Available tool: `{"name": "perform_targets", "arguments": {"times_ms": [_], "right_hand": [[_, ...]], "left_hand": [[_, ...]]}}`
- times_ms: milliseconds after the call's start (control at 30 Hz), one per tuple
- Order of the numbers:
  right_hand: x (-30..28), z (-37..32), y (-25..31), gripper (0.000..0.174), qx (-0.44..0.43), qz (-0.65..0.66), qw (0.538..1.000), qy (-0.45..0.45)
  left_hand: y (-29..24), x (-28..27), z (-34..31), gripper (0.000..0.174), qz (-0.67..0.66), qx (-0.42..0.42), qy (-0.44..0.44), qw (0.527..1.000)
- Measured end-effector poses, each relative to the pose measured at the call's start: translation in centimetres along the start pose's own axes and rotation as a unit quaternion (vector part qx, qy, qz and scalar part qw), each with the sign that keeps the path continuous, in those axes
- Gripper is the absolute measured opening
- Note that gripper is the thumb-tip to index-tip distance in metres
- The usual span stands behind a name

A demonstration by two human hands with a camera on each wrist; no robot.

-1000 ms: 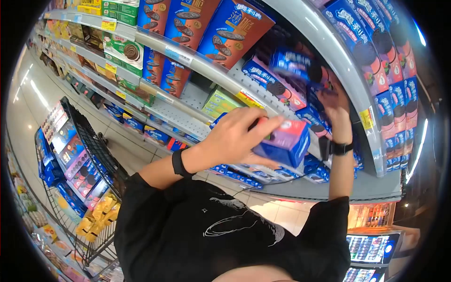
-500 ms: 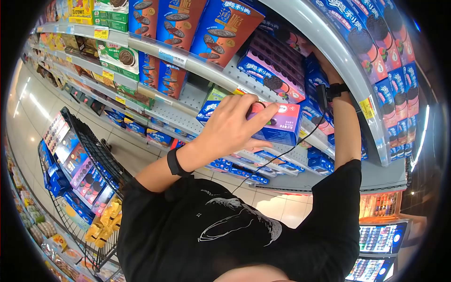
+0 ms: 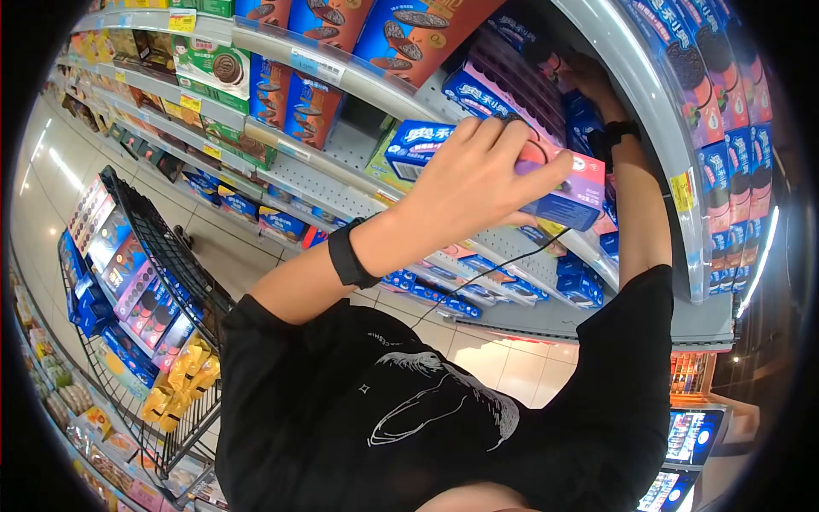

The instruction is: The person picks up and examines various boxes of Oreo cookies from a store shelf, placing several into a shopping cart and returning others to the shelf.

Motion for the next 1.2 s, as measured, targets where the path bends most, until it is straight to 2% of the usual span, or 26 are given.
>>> {"name": "perform_targets", "arguments": {"times_ms": [133,200,233,267,333,367,433,467,500,533,567,600,667,700,733,767,800,867,900,967,1000,1067,1100,1167,1200], "right_hand": [[0.9,0.1,-1.3,0.041,-0.012,-0.054,0.998,-0.016],[1.3,0.6,-2.0,0.039,-0.022,-0.134,0.991,-0.004],[-0.2,0.9,-0.5,0.04,0.014,-0.082,0.996,0.018],[-2.0,1.0,1.5,0.042,0.037,-0.032,0.999,0.012],[-6.6,0.2,8.0,0.05,0.086,0.127,0.988,-0.002],[-8.7,-0.2,11.3,0.054,0.116,0.218,0.969,0.007],[-11.6,-1.1,16.4,0.065,0.176,0.379,0.908,0.039],[-12.1,-2.1,16.8,0.065,0.174,0.378,0.908,0.039],[-12.3,-3.0,17.1,0.068,0.18,0.488,0.851,0.075],[-12.6,-4.3,17.6,0.072,0.184,0.59,0.779,0.108],[-13.5,-6.5,18.7,0.074,0.13,0.601,0.778,0.128],[-13.3,-7.0,19.1,0.073,0.088,0.571,0.805,0.136],[-12.7,-7.6,18.3,0.071,0.085,0.443,0.872,0.188],[-12.6,-7.8,18.1,0.071,0.089,0.444,0.872,0.184],[-12.4,-7.7,17.9,0.069,0.103,0.487,0.854,0.154],[-12.3,-7.4,17.6,0.067,0.114,0.528,0.833,0.124],[-12.1,-7.6,16.7,0.063,0.11,0.498,0.856,0.086],[-10.6,-7.4,14.4,0.057,0.117,0.481,0.868,0.045],[-10.0,-7.2,13.3,0.057,0.118,0.481,0.868,0.041],[-9.3,-6.9,11.8,0.059,0.098,0.366,0.925,0.028],[-10.0,-6.3,13.0,0.059,0.098,0.366,0.925,0.025],[-12.1,-4.8,16.3,0.069,0.191,0.144,0.969,0.057],[-10.9,-4.7,15.4,0.069,0.191,0.145,0.969,0.055],[-7.3,-4.6,12.8,0.069,0.026,0.029,0.998,-0.055],[-6.8,-4.2,12.7,0.069,0.026,0.03,0.998,-0.055]], "left_hand": [[-0.5,1.6,1.1,0.077,0.025,0.036,-0.038,0.998],[-0.4,2.4,1.8,0.077,0.056,0.072,-0.058,0.994],[-0.4,2.6,2.3,0.069,0.063,0.079,-0.05,0.994],[-0.2,3.0,2.8,0.069,0.065,0.08,-0.056,0.993],[0.2,4.7,4.0,0.056,0.08,0.105,-0.064,0.989],[0.0,5.5,4.6,0.039,0.081,0.105,-0.061,0.989],[-0.1,7.0,5.6,0.033,0.107,0.108,-0.062,0.986],[0.0,7.6,6.1,0.028,0.133,0.115,-0.06,0.983],[0.5,8.1,6.5,0.019,0.149,0.124,-0.059,0.979],[1.1,8.4,6.7,0.019,0.149,0.126,-0.06,0.979],[1.6,8.6,7.2,0.018,0.172,0.124,-0.04,0.976],[2.0,8.4,7.4,0.017,0.194,0.117,-0.02,0.974],[1.8,8.5,7.6,0.014,0.19,0.114,0.006,0.975],[1.8,8.6,7.9,0.013,0.21,0.109,0.008,0.972],[1.8,8.6,8.1,0.013,0.231,0.103,0.008,0.968],[1.8,8.5,8.2,0.021,0.229,0.103,-0.014,0.968],[1.8,8.3,8.3,0.021,0.229,0.107,-0.013,0.967],[2.0,7.7,8.3,0.033,0.216,0.089,-0.115,0.965],[2.2,7.6,8.0,0.041,0.198,0.072,-0.111,0.971],[2.8,6.9,7.3,0.041,0.189,0.064,-0.106,0.974],[3.4,6.5,7.1,0.041,0.181,0.051,-0.103,0.977],[4.7,6.6,6.4,0.043,0.191,0.047,-0.1,0.975],[5.2,6.5,6.0,0.044,0.19,0.043,-0.097,0.976],[5.5,6.2,5.5,0.042,0.18,0.033,-0.083,0.98],[5.6,6.1,5.3,0.042,0.181,0.033,-0.081,0.98]]}}
Point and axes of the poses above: each hand's wrist, its own z-axis towards the middle knuckle, its own x-axis out of the palm, y = z × x, the point moved 1 cm from there along z, towards the middle knuckle, and after that the axes turned 7 degrees about -x, right-handed, at the moved point
